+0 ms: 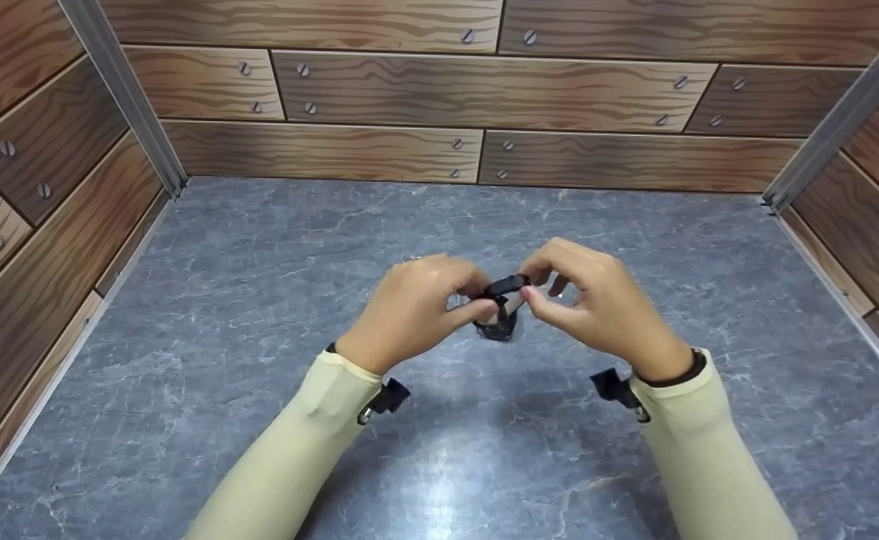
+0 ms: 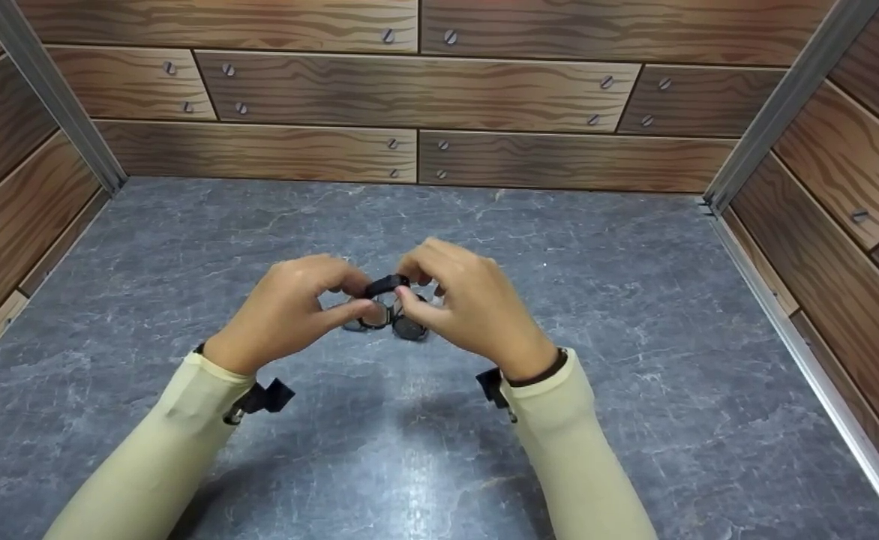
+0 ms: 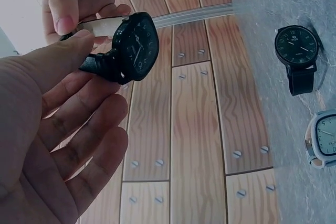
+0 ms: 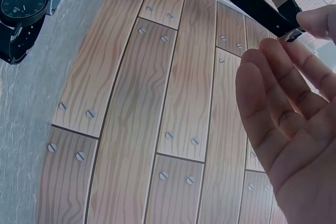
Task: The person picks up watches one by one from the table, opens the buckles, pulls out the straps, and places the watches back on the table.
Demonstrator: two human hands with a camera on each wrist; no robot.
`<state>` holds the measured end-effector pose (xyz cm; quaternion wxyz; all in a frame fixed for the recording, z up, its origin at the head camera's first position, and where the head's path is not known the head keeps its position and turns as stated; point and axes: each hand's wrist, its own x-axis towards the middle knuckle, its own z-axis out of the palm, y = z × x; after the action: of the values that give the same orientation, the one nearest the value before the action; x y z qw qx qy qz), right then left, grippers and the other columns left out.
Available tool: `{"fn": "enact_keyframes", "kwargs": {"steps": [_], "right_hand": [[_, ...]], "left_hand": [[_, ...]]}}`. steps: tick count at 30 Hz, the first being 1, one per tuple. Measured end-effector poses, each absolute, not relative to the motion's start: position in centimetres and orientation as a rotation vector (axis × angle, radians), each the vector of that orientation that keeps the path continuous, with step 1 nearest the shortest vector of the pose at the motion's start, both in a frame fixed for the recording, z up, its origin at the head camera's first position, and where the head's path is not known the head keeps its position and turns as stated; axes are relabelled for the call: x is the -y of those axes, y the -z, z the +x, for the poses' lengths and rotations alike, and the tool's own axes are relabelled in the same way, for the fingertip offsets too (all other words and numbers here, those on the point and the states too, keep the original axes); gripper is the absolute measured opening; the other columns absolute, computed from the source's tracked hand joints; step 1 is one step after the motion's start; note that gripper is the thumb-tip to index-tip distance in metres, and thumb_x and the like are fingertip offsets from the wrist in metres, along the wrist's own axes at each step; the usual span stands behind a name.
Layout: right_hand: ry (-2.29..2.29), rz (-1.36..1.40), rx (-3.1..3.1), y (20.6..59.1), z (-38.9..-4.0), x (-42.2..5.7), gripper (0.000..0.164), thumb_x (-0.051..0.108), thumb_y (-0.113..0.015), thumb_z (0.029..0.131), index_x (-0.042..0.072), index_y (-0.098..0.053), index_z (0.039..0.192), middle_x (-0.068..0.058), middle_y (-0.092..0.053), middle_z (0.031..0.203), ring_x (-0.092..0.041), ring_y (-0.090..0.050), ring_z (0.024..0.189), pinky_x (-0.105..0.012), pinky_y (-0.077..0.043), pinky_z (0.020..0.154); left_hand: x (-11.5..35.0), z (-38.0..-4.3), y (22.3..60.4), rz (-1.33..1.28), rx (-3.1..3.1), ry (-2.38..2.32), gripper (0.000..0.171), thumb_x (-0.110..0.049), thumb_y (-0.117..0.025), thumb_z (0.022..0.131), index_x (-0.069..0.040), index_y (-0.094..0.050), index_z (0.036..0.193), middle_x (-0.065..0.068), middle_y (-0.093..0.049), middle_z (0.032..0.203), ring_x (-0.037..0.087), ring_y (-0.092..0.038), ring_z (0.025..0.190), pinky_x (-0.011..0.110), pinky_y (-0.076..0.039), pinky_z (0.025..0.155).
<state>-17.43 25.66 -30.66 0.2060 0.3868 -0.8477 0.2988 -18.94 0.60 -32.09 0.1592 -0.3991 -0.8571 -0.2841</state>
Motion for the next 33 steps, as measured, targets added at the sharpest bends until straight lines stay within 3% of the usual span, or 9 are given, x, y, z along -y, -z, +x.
{"fn": "enact_keyframes", "kwargs": {"steps": [10,20,27,33], "right_hand": [[-0.794,1.16,2.289,30.84,-17.57,-25.71,0.018,-0.003,-0.073,0.09,0.009,-0.07,0.103,-0.001,-0.067,0.094,-0.015,-0.064,0.076,-0.024,-0.055,0.065],[-0.744,1.192,2.279,31.02,-17.65,-25.54,0.02,0.002,-0.078,0.092,0.011,-0.073,0.109,0.0,-0.07,0.099,-0.008,-0.064,0.076,-0.017,-0.052,0.065],[-0.732,1.207,2.273,31.03,-17.63,-25.5,0.024,0.002,-0.078,0.091,0.011,-0.073,0.113,0.0,-0.071,0.102,-0.009,-0.066,0.078,-0.023,-0.055,0.065],[-0.739,1.201,2.279,30.98,-17.61,-25.39,0.023,0.004,-0.079,0.09,0.011,-0.073,0.111,0.001,-0.071,0.101,-0.006,-0.062,0.072,-0.013,-0.047,0.064]], "left_hand": [[-0.59,-19.01,32.19,-1.162,2.377,0.793,0.025,-0.037,-0.074,0.097,-0.016,-0.073,0.109,-0.005,-0.075,0.101,0.009,-0.069,0.092,0.027,-0.055,0.078],[-0.32,-18.84,32.22,-1.153,2.28,0.806,0.031,-0.038,-0.075,0.096,-0.013,-0.073,0.115,-0.002,-0.072,0.104,0.013,-0.066,0.095,0.027,-0.055,0.079],[-0.69,-18.74,32.3,-1.182,2.266,0.799,0.029,-0.037,-0.075,0.096,-0.014,-0.073,0.114,-0.002,-0.072,0.105,0.011,-0.066,0.094,0.027,-0.055,0.08],[-1.01,-18.68,32.51,-1.179,2.253,0.797,0.028,-0.037,-0.074,0.097,-0.014,-0.073,0.113,-0.004,-0.072,0.102,0.012,-0.065,0.09,0.028,-0.055,0.078]]}}
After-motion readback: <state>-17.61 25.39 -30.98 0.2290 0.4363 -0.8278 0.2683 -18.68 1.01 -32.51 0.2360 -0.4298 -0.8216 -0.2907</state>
